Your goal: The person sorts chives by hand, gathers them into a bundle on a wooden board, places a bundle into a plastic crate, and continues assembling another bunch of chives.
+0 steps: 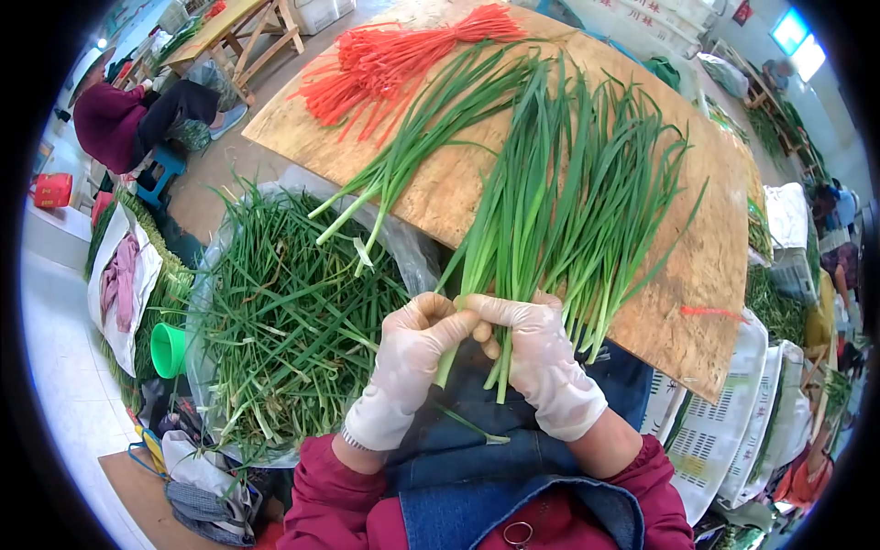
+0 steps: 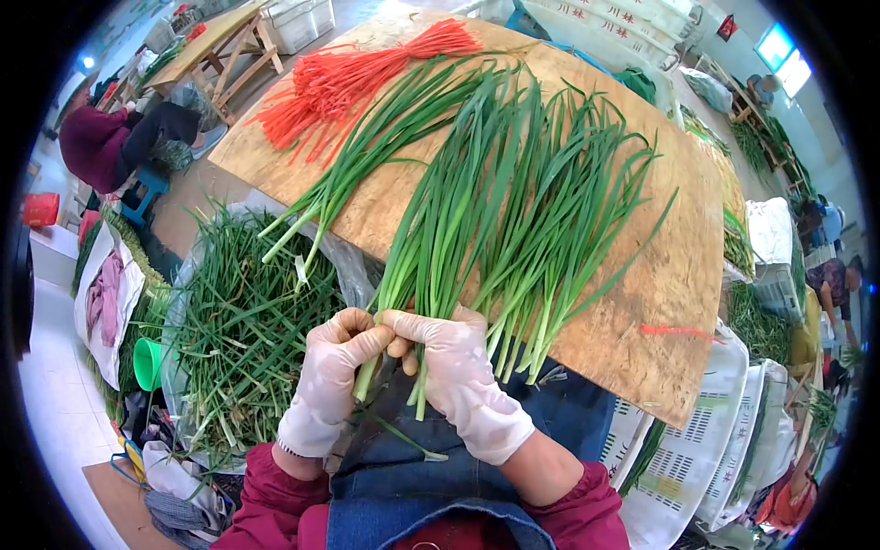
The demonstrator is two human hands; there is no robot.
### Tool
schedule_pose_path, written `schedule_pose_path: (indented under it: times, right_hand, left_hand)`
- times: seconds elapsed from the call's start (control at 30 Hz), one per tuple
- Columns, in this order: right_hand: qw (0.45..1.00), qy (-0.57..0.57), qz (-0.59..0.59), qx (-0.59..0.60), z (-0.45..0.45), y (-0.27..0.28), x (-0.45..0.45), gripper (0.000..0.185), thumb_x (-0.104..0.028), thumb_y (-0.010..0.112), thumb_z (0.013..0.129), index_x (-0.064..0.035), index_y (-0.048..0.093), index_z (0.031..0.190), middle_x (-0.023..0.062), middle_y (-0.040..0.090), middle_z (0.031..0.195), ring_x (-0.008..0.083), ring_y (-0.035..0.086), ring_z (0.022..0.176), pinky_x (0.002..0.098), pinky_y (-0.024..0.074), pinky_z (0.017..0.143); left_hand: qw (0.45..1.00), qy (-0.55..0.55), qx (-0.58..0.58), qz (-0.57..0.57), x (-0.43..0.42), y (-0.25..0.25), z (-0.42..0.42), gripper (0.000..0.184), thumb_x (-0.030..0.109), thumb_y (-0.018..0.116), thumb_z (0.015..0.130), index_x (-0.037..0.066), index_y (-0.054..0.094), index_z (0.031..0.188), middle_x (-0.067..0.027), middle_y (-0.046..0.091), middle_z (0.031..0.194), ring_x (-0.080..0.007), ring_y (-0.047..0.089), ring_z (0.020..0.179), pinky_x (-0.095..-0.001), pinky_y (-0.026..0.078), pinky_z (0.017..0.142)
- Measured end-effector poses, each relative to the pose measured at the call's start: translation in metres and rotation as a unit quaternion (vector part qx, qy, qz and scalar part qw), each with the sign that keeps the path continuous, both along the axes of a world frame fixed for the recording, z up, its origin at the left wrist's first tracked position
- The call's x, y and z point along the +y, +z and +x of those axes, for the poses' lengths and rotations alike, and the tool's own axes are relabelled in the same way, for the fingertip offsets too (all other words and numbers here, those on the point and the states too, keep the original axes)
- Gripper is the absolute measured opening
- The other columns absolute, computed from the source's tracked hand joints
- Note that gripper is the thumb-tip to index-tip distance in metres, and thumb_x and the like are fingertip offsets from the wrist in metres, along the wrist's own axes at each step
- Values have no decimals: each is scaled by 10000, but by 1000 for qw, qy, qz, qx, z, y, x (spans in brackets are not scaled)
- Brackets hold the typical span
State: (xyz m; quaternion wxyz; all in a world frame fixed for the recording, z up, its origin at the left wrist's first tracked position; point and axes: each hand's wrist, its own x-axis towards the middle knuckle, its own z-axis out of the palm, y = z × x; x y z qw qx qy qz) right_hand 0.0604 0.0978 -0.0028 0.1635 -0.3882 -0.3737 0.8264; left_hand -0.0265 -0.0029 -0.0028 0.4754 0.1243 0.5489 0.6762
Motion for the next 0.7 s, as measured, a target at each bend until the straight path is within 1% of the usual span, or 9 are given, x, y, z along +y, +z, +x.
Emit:
schedule_pose_path:
  times: [0.13, 0.27, 0.37, 0.4, 0.47, 0.53, 0.57, 0.67, 0.7]
  right_hand:
    - [1000, -4, -15, -5, -1, 1, 0, 91, -76, 661, 773, 6, 628, 793, 48, 550, 604, 115, 490, 490, 226, 346, 415]
    - [1000, 28, -7, -6, 1, -3, 2, 81, -73, 652, 772, -2, 612, 764, 40, 531, 595, 115, 469, 489, 226, 341, 425]
    - [999, 38, 19, -18, 3, -1, 4, 79, -74, 665, 760, -13, 615, 770, 24, 525, 581, 106, 453, 467, 223, 336, 423]
    - [998, 46, 26, -15, 5, 3, 7, 87, -73, 680, 748, -19, 624, 786, 18, 535, 589, 97, 457, 465, 220, 335, 417]
    - [997, 61, 40, -23, 5, 9, 7, 107, -67, 699, 730, -27, 632, 803, 8, 545, 593, 86, 461, 459, 214, 332, 406]
    - [994, 73, 53, -53, 3, 14, 0, 117, -56, 709, 719, -31, 631, 803, 1, 545, 589, 83, 460, 451, 209, 327, 396]
    - [996, 68, 32, -41, 4, 5, -1, 133, -41, 716, 706, -30, 629, 805, -1, 546, 585, 79, 464, 448, 201, 324, 389]
    - [997, 37, 22, -56, 4, 0, -3, 125, -50, 718, 707, -29, 626, 788, 3, 545, 577, 78, 460, 440, 205, 325, 391]
    - [998, 27, 17, -54, 4, 0, -2, 111, -48, 713, 708, -29, 622, 768, 7, 538, 568, 80, 458, 436, 208, 326, 391]
  left_hand:
    - [997, 3, -74, 5, -1, -4, -6, 132, 135, 602, 831, 4, 595, 821, -49, 623, 737, -88, 513, 562, -209, 390, 515]
    - [999, 2, -46, -1, -2, -9, -5, 151, 158, 591, 823, 7, 595, 833, -24, 586, 669, -75, 481, 512, -204, 361, 472]
    - [994, 1, 58, -88, 2, 0, -7, 185, 183, 591, 822, 7, 581, 874, -20, 559, 647, -68, 463, 498, -193, 339, 454]
    - [997, -1, 50, -64, 4, -1, -10, 203, 205, 592, 827, 15, 568, 894, -14, 548, 653, -58, 447, 494, -185, 325, 445]
    - [999, -3, -36, -27, 7, -8, -20, 205, 188, 593, 831, 7, 583, 928, -12, 565, 667, -54, 448, 497, -186, 328, 448]
    - [998, -12, -56, -13, 15, 0, -17, 197, 112, 587, 847, -22, 561, 989, -44, 591, 738, -87, 514, 574, -207, 402, 512]
    - [998, -15, -66, -7, 16, 3, -16, 201, 75, 584, 855, -36, 549, 1019, -59, 604, 774, -104, 547, 613, -218, 438, 544]
    - [999, 3, 23, -32, 15, -2, -16, 237, 135, 596, 834, -10, 601, 1021, -38, 609, 747, -71, 501, 528, -200, 377, 484]
    - [998, 24, 46, -39, 16, -4, -17, 194, 144, 598, 836, -4, 604, 962, -39, 594, 716, -85, 514, 532, -214, 396, 494]
